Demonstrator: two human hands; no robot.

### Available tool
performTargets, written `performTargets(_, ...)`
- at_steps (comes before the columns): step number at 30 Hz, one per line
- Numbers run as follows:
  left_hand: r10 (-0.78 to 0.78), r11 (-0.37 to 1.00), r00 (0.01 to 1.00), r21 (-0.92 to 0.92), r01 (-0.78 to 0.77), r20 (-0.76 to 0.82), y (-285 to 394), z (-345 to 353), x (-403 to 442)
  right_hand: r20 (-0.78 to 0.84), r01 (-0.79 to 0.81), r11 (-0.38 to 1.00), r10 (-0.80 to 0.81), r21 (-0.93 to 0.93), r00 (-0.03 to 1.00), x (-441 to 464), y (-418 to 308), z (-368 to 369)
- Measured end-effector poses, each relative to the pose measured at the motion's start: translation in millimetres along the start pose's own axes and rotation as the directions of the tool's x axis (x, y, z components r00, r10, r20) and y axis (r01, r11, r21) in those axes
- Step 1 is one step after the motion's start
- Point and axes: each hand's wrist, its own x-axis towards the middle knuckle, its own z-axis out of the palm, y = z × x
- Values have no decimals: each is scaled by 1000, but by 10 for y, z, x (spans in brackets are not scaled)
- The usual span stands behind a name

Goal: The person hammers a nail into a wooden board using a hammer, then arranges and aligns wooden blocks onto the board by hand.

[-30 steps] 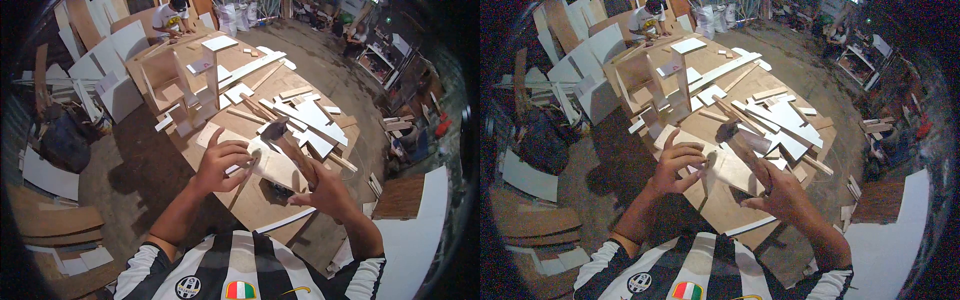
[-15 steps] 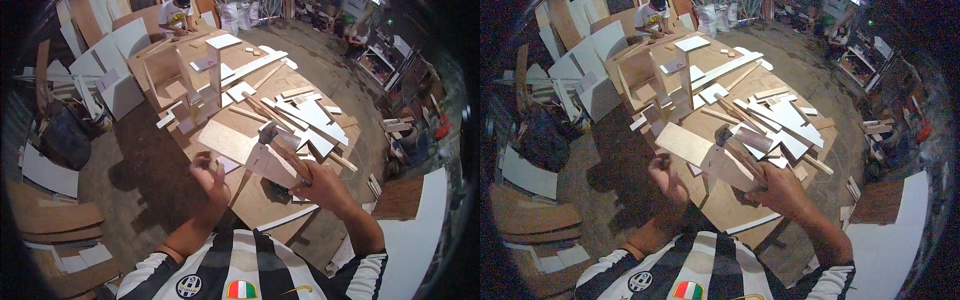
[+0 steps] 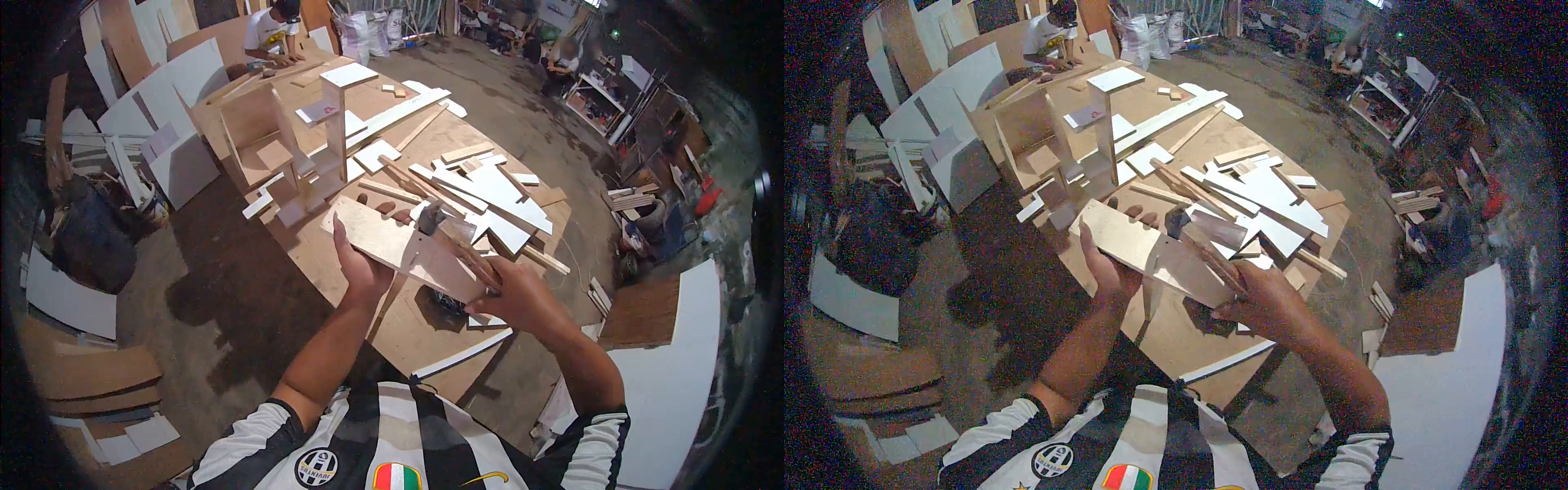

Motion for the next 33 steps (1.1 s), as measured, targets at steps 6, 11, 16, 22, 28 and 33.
performTargets(6,10,998,982,-55,-21,-189,-38,129,18,-135,53,999,-50,15,990,-3,103,124)
performTargets(11,31,997,977,-64,-46,-213,-61,64,98,-276,158,986,-139,47,951,-97,168,209)
performTargets(16,26,1000,971,16,-23,-237,-40,47,144,-304,182,979,-145,97,942,-426,-62,195)
performTargets(22,7,1000,976,-7,-9,-216,-28,-56,207,-204,126,988,-107,85,973,-562,-216,175)
performTargets(28,-13,1000,975,-14,10,-221,-32,-83,209,-275,241,970,-221,38,936,-565,-188,174)
performTargets(33,-14,1000,970,-26,8,-242,-37,-47,198,-433,374,927,-332,12,838,-585,-113,238)
